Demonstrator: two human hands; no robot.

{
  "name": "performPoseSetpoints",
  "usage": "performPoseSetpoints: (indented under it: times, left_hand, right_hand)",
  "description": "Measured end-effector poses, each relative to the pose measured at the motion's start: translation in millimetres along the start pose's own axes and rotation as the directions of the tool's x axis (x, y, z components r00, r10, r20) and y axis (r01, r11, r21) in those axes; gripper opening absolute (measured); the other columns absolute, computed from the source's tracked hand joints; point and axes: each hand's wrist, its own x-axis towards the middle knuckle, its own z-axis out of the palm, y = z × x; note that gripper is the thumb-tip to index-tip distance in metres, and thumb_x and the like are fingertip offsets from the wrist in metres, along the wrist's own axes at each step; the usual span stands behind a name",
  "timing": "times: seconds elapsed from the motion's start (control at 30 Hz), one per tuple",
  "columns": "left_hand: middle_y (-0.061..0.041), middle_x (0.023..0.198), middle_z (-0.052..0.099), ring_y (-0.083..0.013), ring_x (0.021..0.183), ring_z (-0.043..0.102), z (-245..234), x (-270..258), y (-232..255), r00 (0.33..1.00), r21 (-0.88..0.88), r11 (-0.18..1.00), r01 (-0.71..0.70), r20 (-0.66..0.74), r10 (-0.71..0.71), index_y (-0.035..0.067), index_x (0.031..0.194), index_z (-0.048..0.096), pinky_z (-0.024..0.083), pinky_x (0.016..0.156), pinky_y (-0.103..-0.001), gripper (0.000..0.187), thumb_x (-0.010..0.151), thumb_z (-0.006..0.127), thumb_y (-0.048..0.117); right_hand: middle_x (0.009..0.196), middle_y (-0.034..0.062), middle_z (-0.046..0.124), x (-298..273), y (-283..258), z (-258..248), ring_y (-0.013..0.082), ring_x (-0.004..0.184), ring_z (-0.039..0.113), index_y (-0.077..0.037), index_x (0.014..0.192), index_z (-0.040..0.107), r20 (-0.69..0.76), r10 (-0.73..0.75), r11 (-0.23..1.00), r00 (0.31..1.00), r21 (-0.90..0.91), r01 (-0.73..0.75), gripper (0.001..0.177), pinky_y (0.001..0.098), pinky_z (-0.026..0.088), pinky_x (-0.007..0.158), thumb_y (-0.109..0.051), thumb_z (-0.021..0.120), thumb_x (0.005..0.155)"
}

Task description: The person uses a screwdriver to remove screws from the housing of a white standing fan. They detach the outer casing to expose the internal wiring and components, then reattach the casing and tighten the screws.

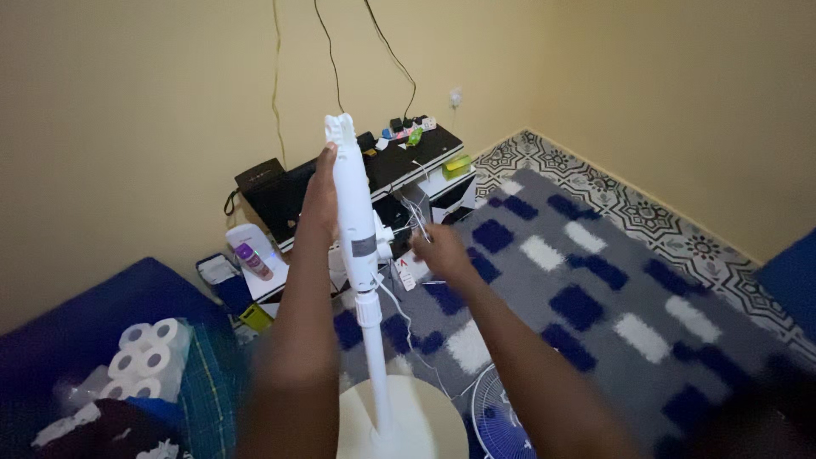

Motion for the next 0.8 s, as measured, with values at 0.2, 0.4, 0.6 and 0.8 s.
performPoseSetpoints:
  times: [0.2,0.4,0.6,0.8]
  left_hand:
    - [-0.009,0.086,0.068,-0.0187,0.074,0.064,-2.5,-6.2,-3.6,0.998,0.048,0.998,0.037,-0.046,-0.035,0.005,0.11,0.07,0.055,0.069,-0.035,0.069,0.09,0.051,0.069]
    - [-0.008,0.083,0.07,-0.0176,0.073,0.066,-12.4,-0.4,-9.3,0.996,0.116,0.992,-0.053,-0.059,0.06,0.004,0.108,0.071,0.054,0.069,-0.033,0.067,0.094,0.049,0.066]
    - [-0.006,0.084,0.069,-0.0158,0.072,0.065,-18.7,-3.8,-4.7,0.999,0.023,0.999,-0.042,0.001,0.042,0.008,0.109,0.069,0.054,0.067,-0.033,0.059,0.098,0.048,0.061]
    - [-0.006,0.083,0.067,-0.0166,0.068,0.063,-22.1,-1.9,-0.3,0.999,-0.072,0.997,-0.033,0.038,0.036,0.007,0.108,0.068,0.052,0.061,-0.034,0.061,0.099,0.048,0.063]
  right_hand:
    - [0.069,0.0112,0.071,-10.3,34.9,-11.6,0.0206,0.062,0.07,-0.004,0.088,0.073,-0.028,0.114,0.929,0.993,-0.35,-0.117,0.024,0.0388,0.054,0.061,-0.027,0.067,0.089]
    - [0.071,0.0133,0.071,-22.5,15.5,-27.2,0.0247,0.065,0.071,-0.005,0.088,0.075,-0.108,0.09,0.864,0.99,-0.485,-0.132,0.029,0.0397,0.054,0.065,-0.032,0.067,0.091]
    - [0.089,0.0203,0.072,-27.7,-21.6,-39.0,0.03,0.079,0.068,-0.002,0.112,0.062,-0.214,0.129,0.885,0.968,-0.416,-0.21,0.037,0.0389,0.052,0.071,-0.018,0.072,0.081]
    - [0.089,0.0166,0.074,-68.3,-91.0,-11.4,0.0192,0.073,0.069,-0.006,0.119,0.068,0.032,-0.144,0.964,0.989,-0.22,0.148,0.034,0.0365,0.057,0.068,-0.017,0.064,0.087]
